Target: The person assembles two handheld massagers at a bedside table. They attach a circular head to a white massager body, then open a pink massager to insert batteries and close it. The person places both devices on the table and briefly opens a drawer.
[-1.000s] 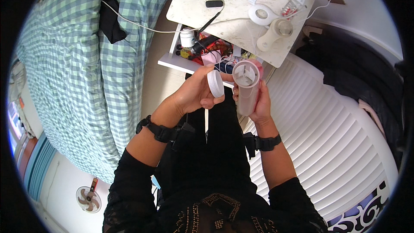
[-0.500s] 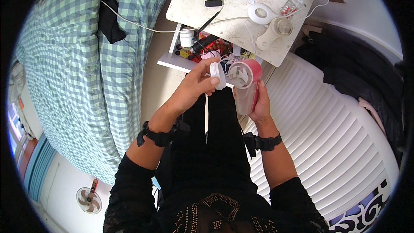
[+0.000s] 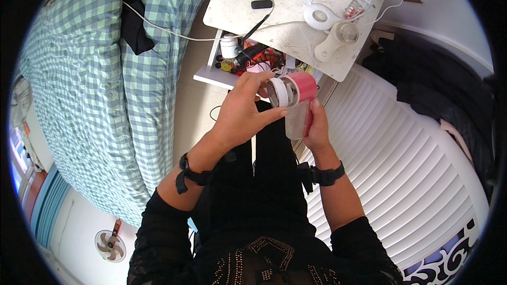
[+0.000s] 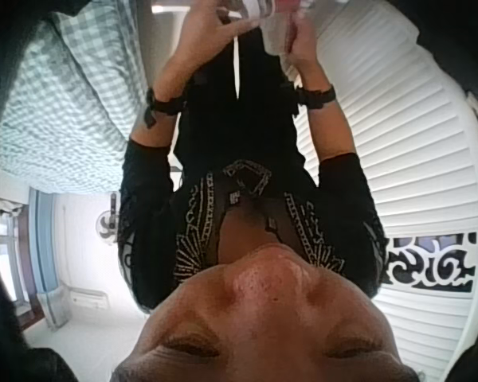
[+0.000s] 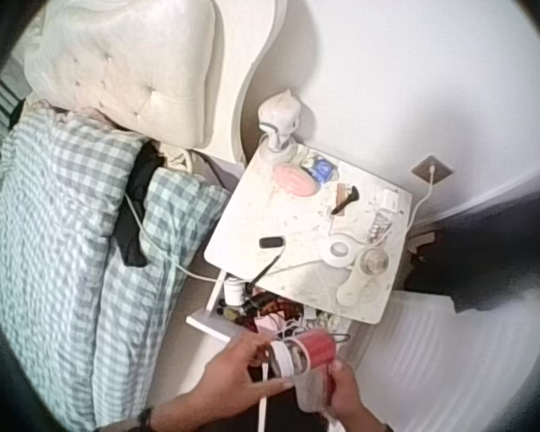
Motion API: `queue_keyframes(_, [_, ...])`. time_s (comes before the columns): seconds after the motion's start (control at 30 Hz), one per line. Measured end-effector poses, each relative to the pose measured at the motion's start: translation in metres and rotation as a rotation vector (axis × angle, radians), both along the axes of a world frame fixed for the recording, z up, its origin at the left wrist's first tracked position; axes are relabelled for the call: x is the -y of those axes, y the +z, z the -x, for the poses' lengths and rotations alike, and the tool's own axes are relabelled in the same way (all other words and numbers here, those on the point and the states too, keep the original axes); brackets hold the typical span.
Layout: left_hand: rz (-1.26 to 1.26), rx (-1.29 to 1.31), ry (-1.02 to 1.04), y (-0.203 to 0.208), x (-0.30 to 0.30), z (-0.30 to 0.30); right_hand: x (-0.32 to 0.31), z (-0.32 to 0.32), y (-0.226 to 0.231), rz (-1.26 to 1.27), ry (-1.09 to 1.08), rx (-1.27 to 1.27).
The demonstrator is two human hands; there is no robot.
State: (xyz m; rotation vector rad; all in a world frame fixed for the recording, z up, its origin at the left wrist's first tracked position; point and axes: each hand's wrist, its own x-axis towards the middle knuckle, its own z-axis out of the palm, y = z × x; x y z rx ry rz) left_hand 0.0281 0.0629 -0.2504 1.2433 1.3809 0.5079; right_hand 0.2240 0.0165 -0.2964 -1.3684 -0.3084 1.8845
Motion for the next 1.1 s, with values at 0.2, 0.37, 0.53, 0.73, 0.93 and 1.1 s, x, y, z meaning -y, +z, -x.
queue_keyframes(0.2, [0.022,-0.031,0.012,0.0,-0.001,-0.003,-0.005,0.006,0.002,-0.128,0.11,0.088])
queue_keyframes(0.37, [0.043,0.013,0.05,-0.01,-0.001,0.0,-0.005,0.008,0.005,-0.21,0.169,0.146])
queue_keyframes(0.53, [0.175,0.096,0.119,-0.015,0.0,0.001,-0.003,0.008,0.005,-0.305,0.248,0.25])
queue_keyframes(0.73, [0.335,0.144,0.097,-0.018,-0.005,0.0,-0.001,0.008,0.008,-0.35,0.292,0.345])
queue_keyframes(0.93, [-0.279,-0.039,-0.229,-0.02,-0.015,0.003,-0.007,0.009,0.012,0.051,0.2,0.212])
queue_keyframes(1.1, [-0.393,0.232,-0.422,-0.027,-0.032,0.008,-0.007,0.007,0.017,0.417,-0.024,-0.066])
